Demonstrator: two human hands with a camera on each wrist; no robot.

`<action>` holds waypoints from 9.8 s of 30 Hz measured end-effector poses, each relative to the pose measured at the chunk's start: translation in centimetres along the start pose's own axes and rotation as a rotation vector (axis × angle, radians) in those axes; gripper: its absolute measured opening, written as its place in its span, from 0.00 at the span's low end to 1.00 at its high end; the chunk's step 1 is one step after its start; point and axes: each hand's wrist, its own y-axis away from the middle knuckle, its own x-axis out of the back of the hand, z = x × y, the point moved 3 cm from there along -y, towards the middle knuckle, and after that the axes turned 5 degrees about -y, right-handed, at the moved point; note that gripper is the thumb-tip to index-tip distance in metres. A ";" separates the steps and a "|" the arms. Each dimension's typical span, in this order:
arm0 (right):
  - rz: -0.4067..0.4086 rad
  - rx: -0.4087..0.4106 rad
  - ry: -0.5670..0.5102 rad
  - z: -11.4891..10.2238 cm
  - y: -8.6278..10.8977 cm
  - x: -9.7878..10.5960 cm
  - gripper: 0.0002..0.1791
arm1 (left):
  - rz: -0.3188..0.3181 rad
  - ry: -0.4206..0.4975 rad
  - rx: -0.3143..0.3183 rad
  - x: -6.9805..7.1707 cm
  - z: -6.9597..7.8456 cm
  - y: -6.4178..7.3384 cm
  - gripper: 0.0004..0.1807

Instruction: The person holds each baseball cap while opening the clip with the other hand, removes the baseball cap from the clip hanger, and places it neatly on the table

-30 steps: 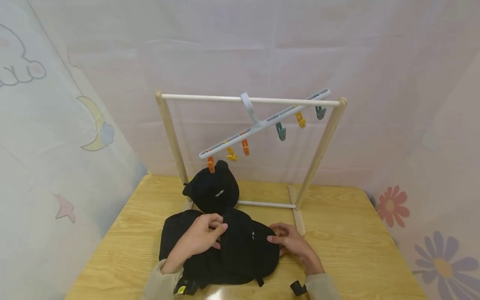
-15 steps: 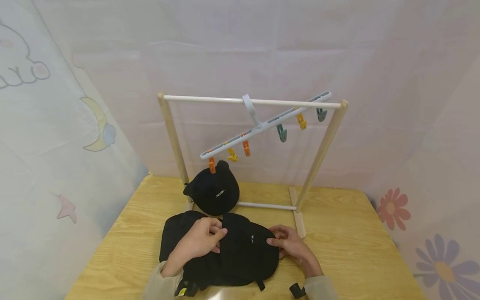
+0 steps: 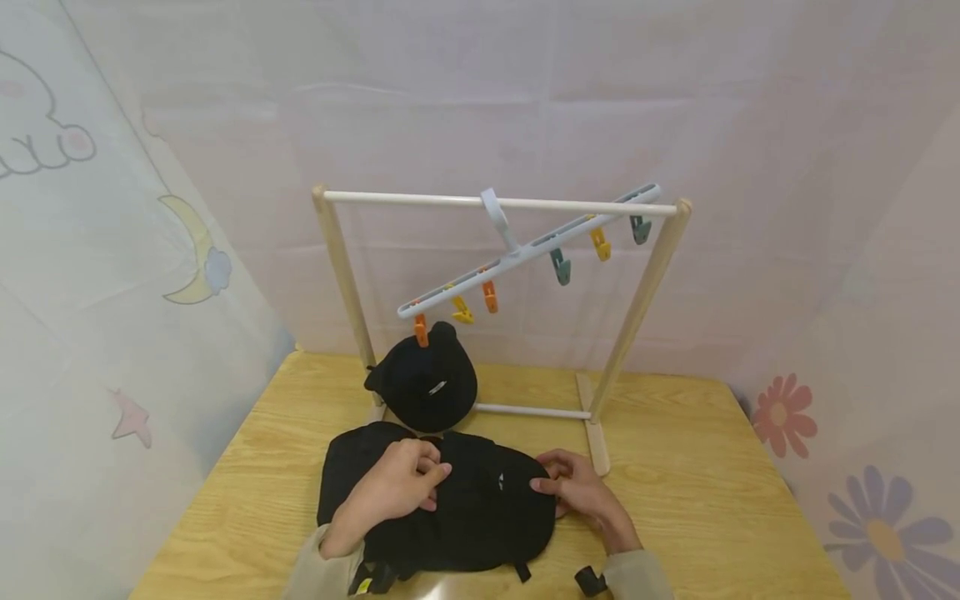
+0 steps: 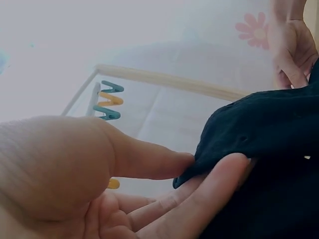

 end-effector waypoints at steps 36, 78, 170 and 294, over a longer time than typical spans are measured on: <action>0.089 0.015 0.272 -1.2 -0.1 -1.5 0.28 | 0.153 -0.220 0.112 -0.3 0.1 0.4 0.19; 0.131 0.746 0.482 -23.4 -8.9 -11.5 0.30 | 0.675 -0.155 -0.382 7.8 -3.3 -4.7 0.39; 0.400 0.702 0.071 -26.7 -13.0 -12.8 0.13 | 0.423 0.291 -0.226 11.1 -5.0 -9.3 0.16; 0.315 0.101 -0.257 -9.7 -2.2 1.5 0.32 | 0.298 0.597 -0.133 5.0 3.3 -7.3 0.17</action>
